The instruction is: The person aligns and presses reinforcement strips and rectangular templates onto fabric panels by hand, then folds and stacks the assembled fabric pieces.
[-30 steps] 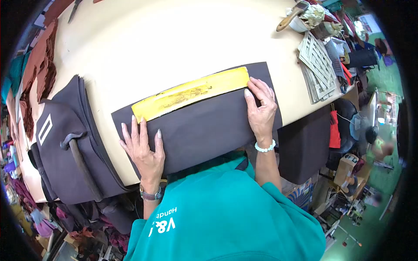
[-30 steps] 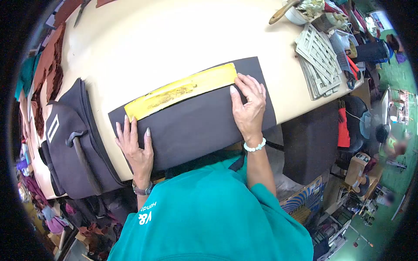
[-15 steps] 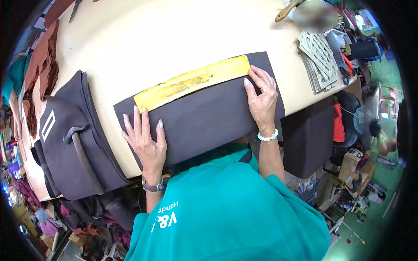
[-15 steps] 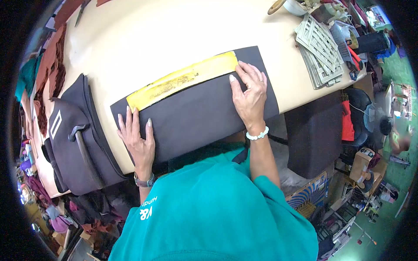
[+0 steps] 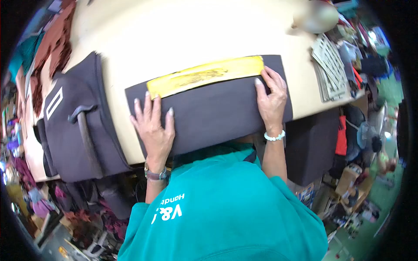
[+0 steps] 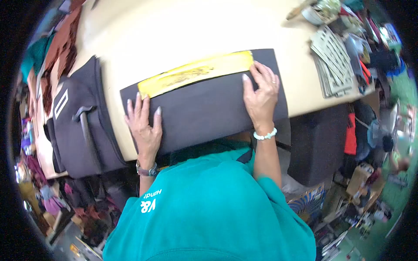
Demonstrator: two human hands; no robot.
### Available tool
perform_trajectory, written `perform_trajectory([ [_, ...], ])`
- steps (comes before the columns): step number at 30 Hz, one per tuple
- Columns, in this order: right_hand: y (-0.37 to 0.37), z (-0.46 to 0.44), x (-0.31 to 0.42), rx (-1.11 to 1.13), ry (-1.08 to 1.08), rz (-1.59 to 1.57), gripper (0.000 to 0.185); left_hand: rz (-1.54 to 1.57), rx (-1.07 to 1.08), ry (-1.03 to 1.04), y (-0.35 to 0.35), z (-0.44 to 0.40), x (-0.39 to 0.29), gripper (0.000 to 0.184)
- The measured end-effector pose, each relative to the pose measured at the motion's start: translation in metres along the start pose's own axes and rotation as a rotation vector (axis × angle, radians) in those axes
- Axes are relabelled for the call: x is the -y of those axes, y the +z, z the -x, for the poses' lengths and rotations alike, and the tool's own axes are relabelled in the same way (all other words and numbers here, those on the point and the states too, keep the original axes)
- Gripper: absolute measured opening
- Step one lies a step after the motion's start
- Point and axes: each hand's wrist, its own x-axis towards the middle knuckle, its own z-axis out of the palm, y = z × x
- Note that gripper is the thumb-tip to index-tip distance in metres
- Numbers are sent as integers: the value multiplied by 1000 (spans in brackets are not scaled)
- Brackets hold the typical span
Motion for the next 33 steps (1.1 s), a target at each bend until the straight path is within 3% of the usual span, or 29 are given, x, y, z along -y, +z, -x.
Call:
perform_trajectory([
  [33, 0, -1, 2, 40, -62, 81, 28, -49, -10, 8, -1, 1, -2, 48],
])
